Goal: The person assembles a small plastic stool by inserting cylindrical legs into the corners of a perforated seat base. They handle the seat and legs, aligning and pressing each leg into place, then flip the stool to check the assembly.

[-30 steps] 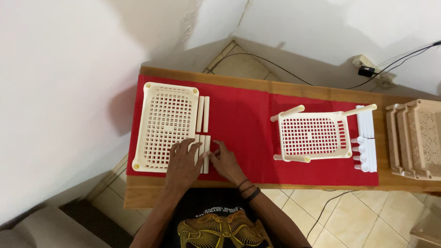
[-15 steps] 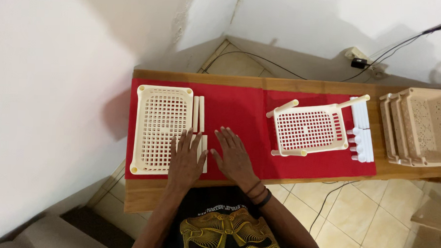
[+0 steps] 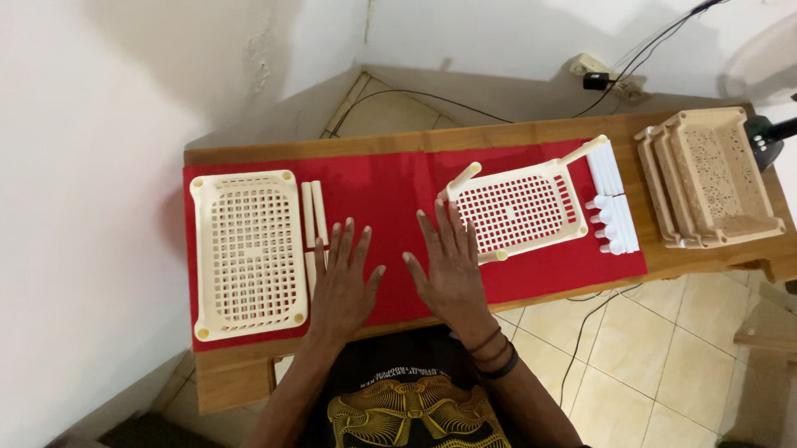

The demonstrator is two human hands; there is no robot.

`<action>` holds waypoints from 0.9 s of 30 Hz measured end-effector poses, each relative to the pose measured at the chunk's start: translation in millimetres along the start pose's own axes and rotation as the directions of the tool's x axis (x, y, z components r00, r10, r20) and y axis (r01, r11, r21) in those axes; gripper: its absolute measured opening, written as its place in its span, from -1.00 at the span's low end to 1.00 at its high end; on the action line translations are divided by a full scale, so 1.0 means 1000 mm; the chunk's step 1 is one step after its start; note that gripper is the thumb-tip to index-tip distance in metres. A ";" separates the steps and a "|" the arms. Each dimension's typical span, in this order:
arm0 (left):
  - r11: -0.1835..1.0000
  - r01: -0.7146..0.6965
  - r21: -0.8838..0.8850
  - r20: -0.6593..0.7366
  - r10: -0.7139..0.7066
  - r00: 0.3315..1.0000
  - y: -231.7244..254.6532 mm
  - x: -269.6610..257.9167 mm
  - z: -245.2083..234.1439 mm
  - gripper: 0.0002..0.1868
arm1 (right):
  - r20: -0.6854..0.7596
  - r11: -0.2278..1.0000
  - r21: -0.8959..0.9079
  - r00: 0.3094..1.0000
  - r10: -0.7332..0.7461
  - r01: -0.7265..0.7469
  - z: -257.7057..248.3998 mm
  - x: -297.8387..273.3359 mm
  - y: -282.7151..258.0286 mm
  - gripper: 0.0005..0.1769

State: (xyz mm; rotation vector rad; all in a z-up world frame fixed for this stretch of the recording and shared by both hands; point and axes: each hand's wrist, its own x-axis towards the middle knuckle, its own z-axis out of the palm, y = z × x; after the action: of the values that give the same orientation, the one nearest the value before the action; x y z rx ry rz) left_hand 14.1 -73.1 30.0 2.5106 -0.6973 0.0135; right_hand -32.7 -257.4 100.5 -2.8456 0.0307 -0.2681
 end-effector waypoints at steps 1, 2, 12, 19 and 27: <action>1.000 -0.009 -0.016 0.014 0.009 1.000 0.008 0.003 0.002 -0.27 | -0.006 1.000 -0.024 1.000 0.016 -0.016 -0.005 -0.001 0.007 -0.23; 0.999 -0.018 -0.032 0.028 0.019 0.999 0.016 0.006 0.005 -0.27 | -0.013 0.998 -0.049 0.999 0.032 -0.032 -0.011 -0.003 0.014 -0.23; 0.998 -0.057 0.007 0.250 0.053 0.967 0.110 0.047 0.050 -0.10 | 0.023 0.994 0.062 0.996 0.091 -0.092 -0.045 -0.017 0.112 -0.23; 0.998 -0.037 -0.045 0.249 0.047 0.967 0.132 0.050 0.098 -0.03 | 0.077 0.996 0.085 0.996 -0.048 0.042 -0.038 -0.028 0.138 -0.21; 0.994 -0.069 -0.079 0.141 0.080 0.987 0.131 0.037 0.142 -0.22 | 0.149 0.971 0.152 0.967 -0.207 0.184 -0.039 -0.031 0.152 -0.24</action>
State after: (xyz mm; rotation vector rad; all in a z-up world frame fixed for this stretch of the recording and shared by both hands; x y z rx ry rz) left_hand -35.2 -255.8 -22.6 2.4305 -0.8346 -0.1651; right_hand -69.6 -412.2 89.3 -2.7240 -0.2934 -0.0711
